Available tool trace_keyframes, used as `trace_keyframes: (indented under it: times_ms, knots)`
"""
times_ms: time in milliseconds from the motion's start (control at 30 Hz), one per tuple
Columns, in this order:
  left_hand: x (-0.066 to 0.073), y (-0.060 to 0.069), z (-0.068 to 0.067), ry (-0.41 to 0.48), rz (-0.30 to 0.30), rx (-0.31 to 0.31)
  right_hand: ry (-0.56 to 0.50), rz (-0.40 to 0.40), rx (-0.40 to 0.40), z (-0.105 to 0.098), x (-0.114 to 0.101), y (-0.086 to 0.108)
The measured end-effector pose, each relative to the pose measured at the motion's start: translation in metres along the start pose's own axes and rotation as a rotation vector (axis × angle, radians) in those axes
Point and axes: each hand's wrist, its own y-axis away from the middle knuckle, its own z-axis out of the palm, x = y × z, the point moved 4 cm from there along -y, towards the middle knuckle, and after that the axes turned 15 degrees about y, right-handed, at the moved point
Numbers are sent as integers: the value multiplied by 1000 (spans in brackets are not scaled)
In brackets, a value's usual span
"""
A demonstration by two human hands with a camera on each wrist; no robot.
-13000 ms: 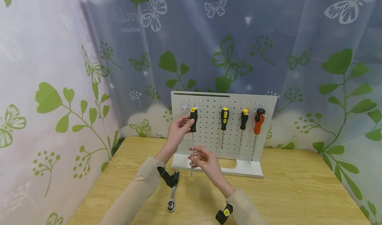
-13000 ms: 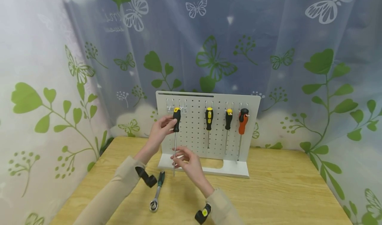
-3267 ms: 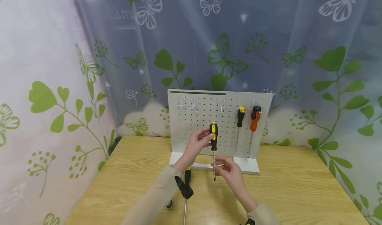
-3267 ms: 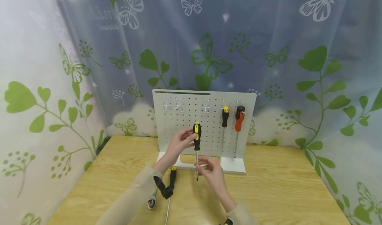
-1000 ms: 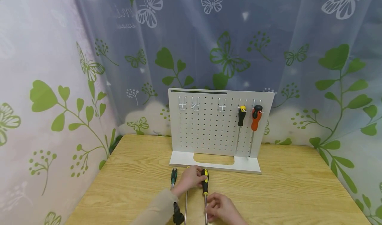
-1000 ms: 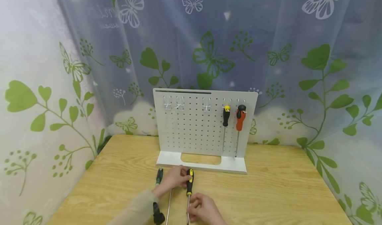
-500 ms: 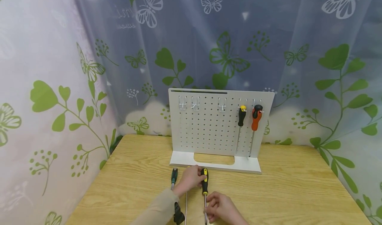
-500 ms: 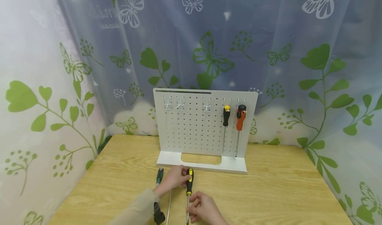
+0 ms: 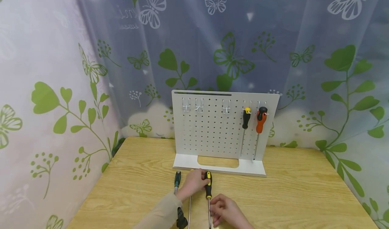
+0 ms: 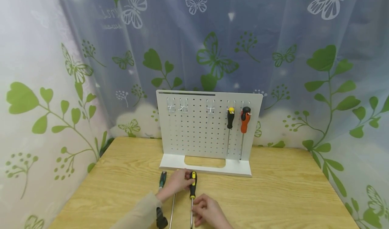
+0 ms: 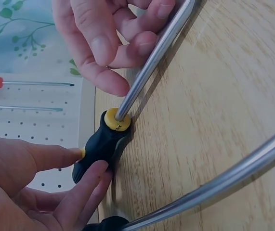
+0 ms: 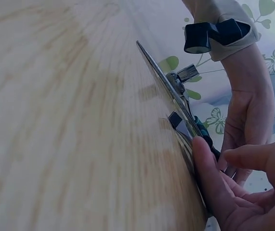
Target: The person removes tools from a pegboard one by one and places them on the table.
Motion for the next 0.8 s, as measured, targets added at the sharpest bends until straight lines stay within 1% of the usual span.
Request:
trace_keyframes:
  times_ms: [100,200,267,400,500,667,800]
  knots:
    - [1,0,-1,-3,5,4,-17,5,-4,-1,1,-1]
    - [2,0,-2,-14,22,11,-39,-6,-3,-3,0,-1]
    - [3,0,-4,-32,38,15,-58,-27,1,-5,-2,-1]
    - [1,-1,-6,-61,43,21,-99,-73,9,-11,-7,0]
    - [0,-3,-9,-90,52,26,-126,-88,21,-16,-10,1]
    - [3,-6,-14,-113,110,27,-100,-87,66,-28,-14,1]
    - [6,-10,-20,-77,159,22,-64,-88,109,-40,-15,0]
